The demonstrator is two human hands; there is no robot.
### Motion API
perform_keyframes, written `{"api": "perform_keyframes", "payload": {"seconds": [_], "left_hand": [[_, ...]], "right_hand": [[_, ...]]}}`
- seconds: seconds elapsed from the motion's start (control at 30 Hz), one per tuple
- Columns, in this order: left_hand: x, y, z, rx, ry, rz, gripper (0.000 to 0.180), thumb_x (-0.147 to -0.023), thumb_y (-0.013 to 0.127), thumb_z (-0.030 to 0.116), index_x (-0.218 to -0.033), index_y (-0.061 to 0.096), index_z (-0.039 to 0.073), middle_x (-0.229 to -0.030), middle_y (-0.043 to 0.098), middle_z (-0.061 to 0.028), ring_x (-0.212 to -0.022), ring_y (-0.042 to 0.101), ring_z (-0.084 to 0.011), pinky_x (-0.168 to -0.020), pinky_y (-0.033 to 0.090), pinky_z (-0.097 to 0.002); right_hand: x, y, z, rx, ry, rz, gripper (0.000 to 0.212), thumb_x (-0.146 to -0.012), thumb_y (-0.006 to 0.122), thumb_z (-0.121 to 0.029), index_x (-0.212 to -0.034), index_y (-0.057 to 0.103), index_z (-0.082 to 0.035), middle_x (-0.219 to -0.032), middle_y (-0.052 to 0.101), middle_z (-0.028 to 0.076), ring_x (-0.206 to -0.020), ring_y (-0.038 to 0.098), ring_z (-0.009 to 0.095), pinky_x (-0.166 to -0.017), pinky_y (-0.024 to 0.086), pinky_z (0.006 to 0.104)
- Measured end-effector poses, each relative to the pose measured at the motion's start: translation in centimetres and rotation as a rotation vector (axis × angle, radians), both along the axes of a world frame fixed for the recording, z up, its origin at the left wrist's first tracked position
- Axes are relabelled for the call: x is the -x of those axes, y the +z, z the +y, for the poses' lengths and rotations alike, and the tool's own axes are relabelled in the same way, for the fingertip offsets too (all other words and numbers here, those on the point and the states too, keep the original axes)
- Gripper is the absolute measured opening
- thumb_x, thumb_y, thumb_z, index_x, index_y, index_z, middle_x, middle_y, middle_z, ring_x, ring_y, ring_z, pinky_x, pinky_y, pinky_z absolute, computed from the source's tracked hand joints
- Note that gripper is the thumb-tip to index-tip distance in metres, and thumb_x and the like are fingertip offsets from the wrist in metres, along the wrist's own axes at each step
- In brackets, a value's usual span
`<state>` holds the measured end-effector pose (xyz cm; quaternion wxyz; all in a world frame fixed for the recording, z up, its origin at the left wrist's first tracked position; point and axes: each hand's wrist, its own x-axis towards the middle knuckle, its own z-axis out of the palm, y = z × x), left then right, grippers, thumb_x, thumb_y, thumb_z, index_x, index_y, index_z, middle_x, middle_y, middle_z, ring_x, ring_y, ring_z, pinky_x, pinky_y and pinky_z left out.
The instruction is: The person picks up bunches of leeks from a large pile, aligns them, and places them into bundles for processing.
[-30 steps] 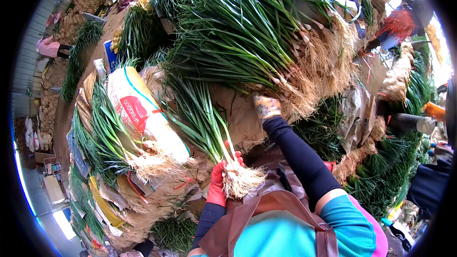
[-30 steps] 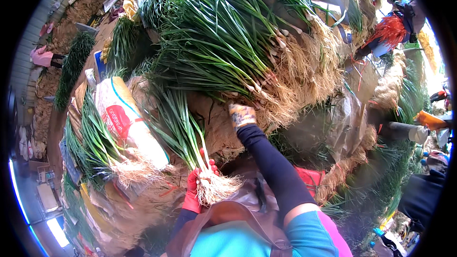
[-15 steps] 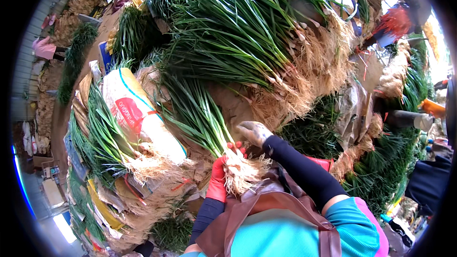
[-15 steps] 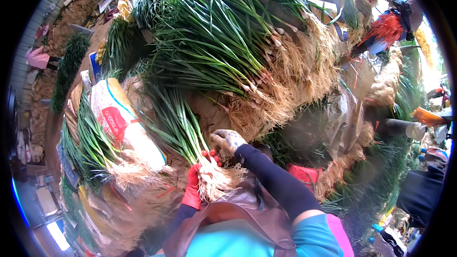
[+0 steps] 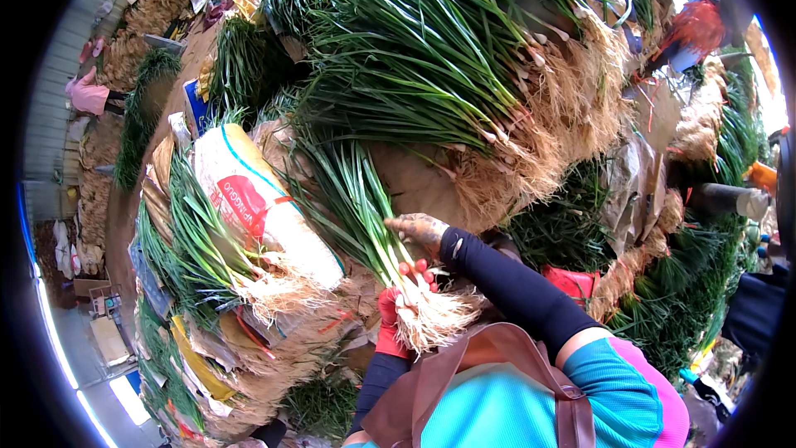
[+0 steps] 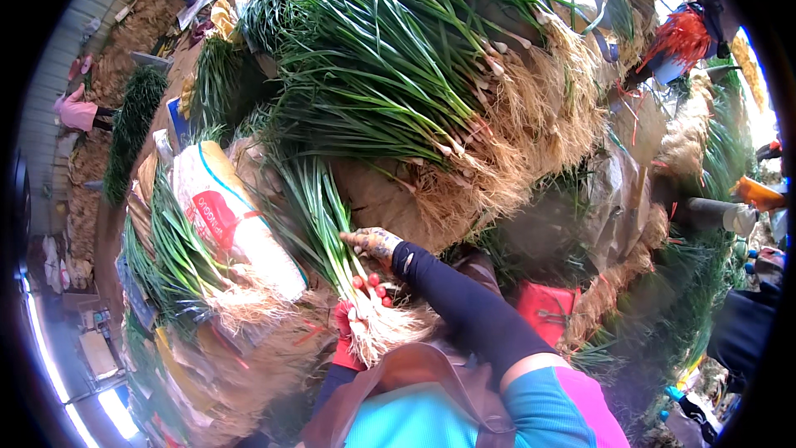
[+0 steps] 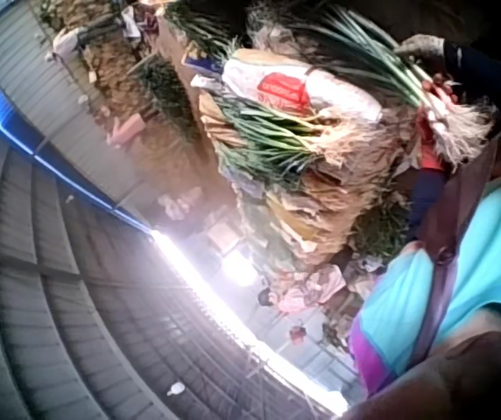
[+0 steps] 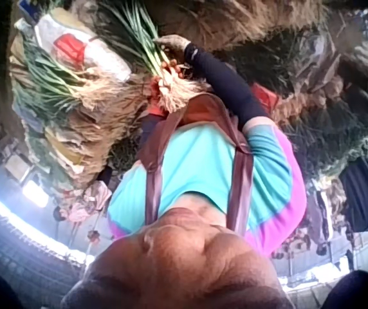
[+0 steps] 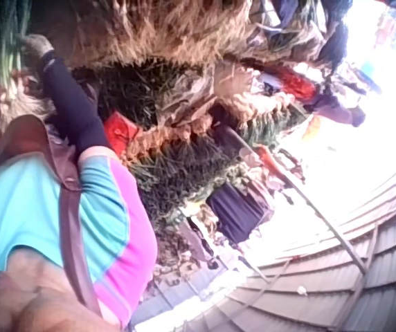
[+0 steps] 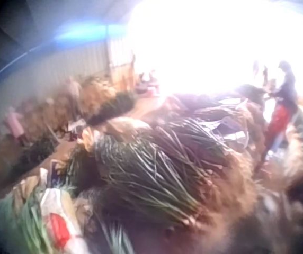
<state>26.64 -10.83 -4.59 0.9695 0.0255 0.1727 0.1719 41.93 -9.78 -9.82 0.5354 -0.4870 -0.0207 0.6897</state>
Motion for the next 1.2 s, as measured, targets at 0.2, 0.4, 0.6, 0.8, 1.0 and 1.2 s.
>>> {"api": "perform_keyframes", "payload": {"seconds": [0.2, 0.4, 0.6, 0.8, 1.0, 1.2], "left_hand": [[1.1, -1.2, 0.4, 0.014, -0.061, -0.015, 0.047, -0.075, 0.063, 0.019, -0.116, 0.042, 0.01, -0.112, 0.053, -0.0158, -0.096, 0.057, -0.0312, -0.085, 0.048, -0.0464], [0.1, -1.1, -0.2, 0.042, 0.042, 0.099, 0.039, -0.073, 0.064, 0.018, -0.107, 0.046, 0.01, -0.104, 0.052, -0.01, -0.082, 0.054, -0.0209, -0.073, 0.048, -0.0355], [-0.1, -0.4, 0.1, 0.005, 0.041, 0.025, 0.038, -0.073, 0.067, 0.021, -0.103, 0.046, 0.012, -0.107, 0.048, -0.007, -0.082, 0.05, -0.0216, -0.071, 0.047, -0.0353], [-0.2, -0.1, 0.1, 0.018, 0.068, 0.04, 0.038, -0.072, 0.068, 0.02, -0.102, 0.046, 0.012, -0.106, 0.048, -0.0067, -0.085, 0.048, -0.0194, -0.073, 0.046, -0.0338], [-0.2, -0.8, 0.3, 0.054, 0.049, -0.016, 0.038, -0.071, 0.069, 0.019, -0.101, 0.047, 0.011, -0.106, 0.048, -0.0083, -0.083, 0.048, -0.0168, -0.075, 0.045, -0.0316], [0.1, -0.3, 0.0, 0.046, 0.005, 0.055, 0.039, -0.071, 0.069, 0.016, -0.102, 0.047, 0.01, -0.107, 0.049, -0.0097, -0.083, 0.048, -0.017, -0.076, 0.047, -0.033]], "right_hand": [[-1.0, 5.2, -1.4, 0.167, 0.176, -1.004, 0.036, -0.074, 0.065, -0.033, -0.092, 0.062, -0.002, -0.082, 0.064, 0.019, -0.081, 0.061, 0.032, -0.073, 0.047, 0.0383], [-0.5, 5.4, -1.0, 0.044, -0.054, 0.02, 0.039, -0.079, 0.067, -0.032, -0.1, 0.056, -0.002, -0.074, 0.06, 0.007, -0.063, 0.055, 0.012, -0.055, 0.045, 0.0271], [0.2, 2.2, -1.6, -0.036, -0.311, 0.164, 0.017, -0.081, 0.066, -0.022, -0.09, 0.058, -0.009, -0.072, 0.056, -0.002, -0.057, 0.049, 0.007, -0.051, 0.041, 0.0218], [0.2, 2.0, -4.8, 0.003, -0.206, 0.026, 0.022, -0.08, 0.066, -0.015, -0.097, 0.055, -0.005, -0.076, 0.055, -0.002, -0.06, 0.052, 0.007, -0.053, 0.044, 0.0208], [-1.7, -0.8, -3.9, 0.105, -0.337, 0.089, 0.019, -0.081, 0.066, -0.021, -0.09, 0.058, -0.006, -0.067, 0.055, -0.001, -0.051, 0.049, 0.008, -0.043, 0.036, 0.0241], [-0.1, -0.4, 1.3, -0.017, -0.241, -0.13, 0.016, -0.079, 0.064, -0.017, -0.089, 0.064, -0.004, -0.075, 0.062, 0.003, -0.059, 0.053, 0.014, -0.055, 0.044, 0.028]]}}
